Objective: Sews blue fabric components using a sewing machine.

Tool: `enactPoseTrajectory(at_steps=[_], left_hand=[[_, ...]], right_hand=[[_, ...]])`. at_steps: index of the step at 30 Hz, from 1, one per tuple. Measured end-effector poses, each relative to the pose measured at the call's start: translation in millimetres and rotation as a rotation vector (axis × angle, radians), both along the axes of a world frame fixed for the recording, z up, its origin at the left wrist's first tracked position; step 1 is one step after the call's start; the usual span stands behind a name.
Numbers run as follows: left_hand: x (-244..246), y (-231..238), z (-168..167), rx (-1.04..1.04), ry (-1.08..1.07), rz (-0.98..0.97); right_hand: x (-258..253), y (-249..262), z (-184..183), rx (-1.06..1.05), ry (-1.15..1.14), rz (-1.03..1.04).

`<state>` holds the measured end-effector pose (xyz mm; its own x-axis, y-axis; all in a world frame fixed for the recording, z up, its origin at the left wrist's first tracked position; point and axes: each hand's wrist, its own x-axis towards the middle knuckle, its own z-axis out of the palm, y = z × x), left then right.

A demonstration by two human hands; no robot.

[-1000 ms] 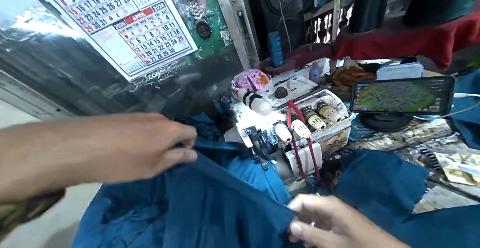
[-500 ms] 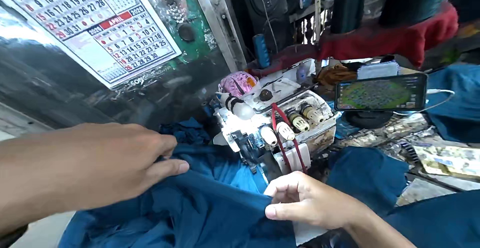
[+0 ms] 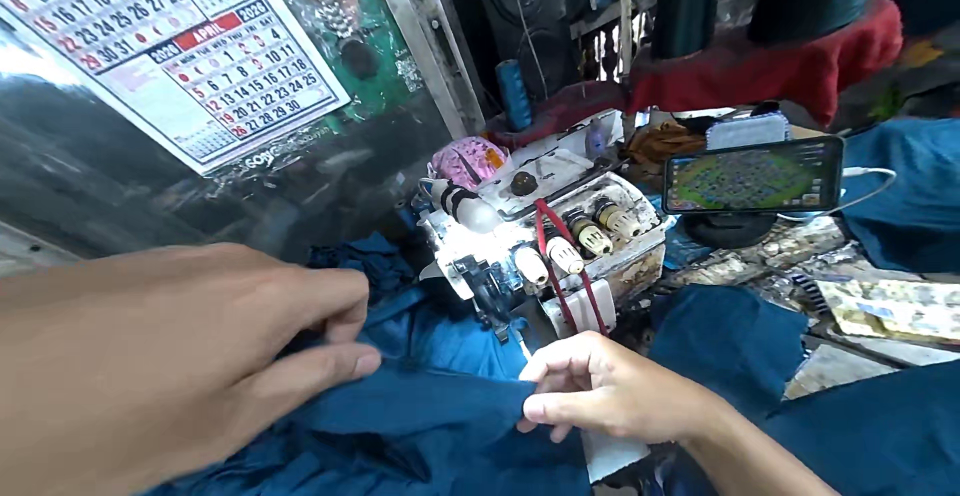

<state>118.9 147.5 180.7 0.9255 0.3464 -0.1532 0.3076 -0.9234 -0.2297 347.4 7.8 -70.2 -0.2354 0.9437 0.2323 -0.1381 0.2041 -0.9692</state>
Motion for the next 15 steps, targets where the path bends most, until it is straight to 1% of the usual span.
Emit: enactPoseTrajectory(at_steps=[2,4,6,9,12,13,15], left_hand=[[0,16,-4,0.025,0.054,-0.019],[1,12,-8,-0.115,0.021,-0.003],[1,13,-19,-0.230,-0.028,-0.050],[10,28,-26,-0.188,0.040,-0.052],[14,16,-30,-0.295,-0.027,-0.084],[16,15,-34,-0.302,-0.035,-0.090],[18,23,-45,-0.239,-0.037,-0.077]], right_hand=[[-1,-2,0,-0.007,-0.007,0.001],[0,-3,0,-0.012,-0.001,-0.010],[0,-3,0,-0.021,0.007,-0.024],[-1,-3,-1,-0.023,0.008,-0.034],[0,-3,1,-0.034,0.000,-0.043],[0,-3,2,-0.040,0.001,-0.050],[-1,-5,1,-0.051,0.016,-0.047]])
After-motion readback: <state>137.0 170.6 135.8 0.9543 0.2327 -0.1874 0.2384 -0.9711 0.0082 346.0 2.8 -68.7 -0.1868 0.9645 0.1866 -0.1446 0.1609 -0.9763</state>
